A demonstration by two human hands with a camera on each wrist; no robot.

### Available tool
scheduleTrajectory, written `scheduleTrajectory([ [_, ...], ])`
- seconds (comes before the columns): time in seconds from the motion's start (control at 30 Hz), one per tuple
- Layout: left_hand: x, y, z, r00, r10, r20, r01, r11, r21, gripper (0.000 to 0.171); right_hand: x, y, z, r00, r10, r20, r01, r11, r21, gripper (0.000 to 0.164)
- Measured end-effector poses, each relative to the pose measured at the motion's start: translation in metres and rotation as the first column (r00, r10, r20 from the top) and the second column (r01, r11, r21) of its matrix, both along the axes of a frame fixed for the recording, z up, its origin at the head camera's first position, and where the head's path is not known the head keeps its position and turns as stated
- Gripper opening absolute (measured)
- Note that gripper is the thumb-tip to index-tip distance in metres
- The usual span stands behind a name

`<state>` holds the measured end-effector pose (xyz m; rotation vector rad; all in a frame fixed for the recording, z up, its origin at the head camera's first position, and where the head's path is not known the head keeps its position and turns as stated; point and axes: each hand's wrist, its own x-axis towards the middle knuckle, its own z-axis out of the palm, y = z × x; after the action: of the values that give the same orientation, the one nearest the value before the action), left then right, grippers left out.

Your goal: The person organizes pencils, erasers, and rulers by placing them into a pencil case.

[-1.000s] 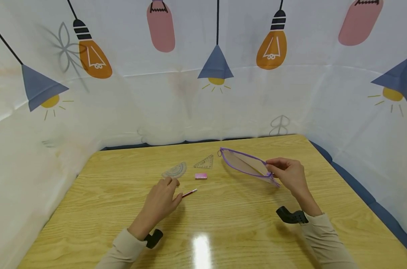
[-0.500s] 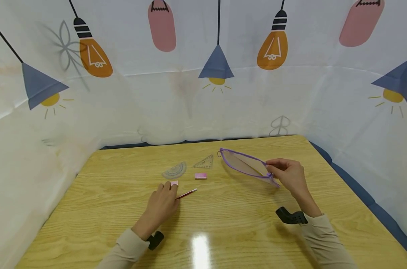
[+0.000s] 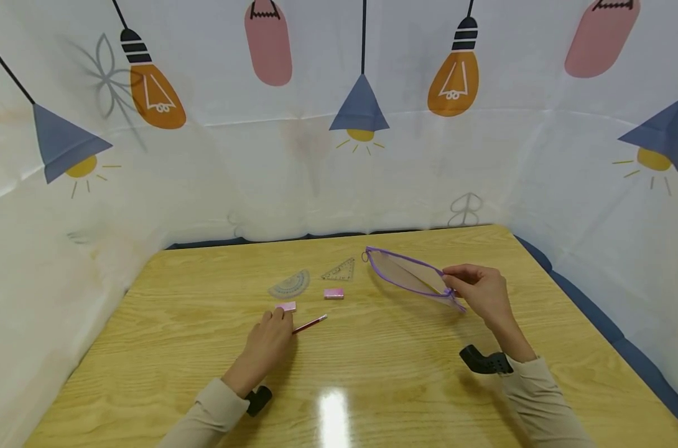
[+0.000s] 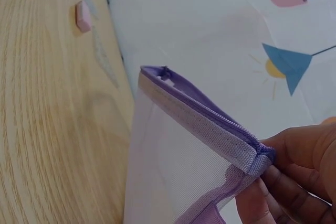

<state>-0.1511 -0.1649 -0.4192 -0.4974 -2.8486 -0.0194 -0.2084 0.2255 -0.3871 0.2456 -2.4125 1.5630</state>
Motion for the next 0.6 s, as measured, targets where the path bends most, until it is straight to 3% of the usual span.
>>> scheduleTrajectory([
  [0.37, -0.0023, 0.0010, -0.0047, 1.000, 0.006, -0.011, -0.006, 1.000, -0.004, 0.011, -0.0006, 0.0001, 0.0003, 1.000, 0.011, -0.001, -0.011, 1.000, 0.002, 0.027],
  [0.6, -0.0046, 0.0065, -0.0032, 0.997, 0.040, 0.067, -0.040, 0.999, 0.006, 0.003, 0.0002, -0.0001, -0.0016, 1.000, 0.003, 0.011, -0.003, 1.000, 0.005, 0.026],
])
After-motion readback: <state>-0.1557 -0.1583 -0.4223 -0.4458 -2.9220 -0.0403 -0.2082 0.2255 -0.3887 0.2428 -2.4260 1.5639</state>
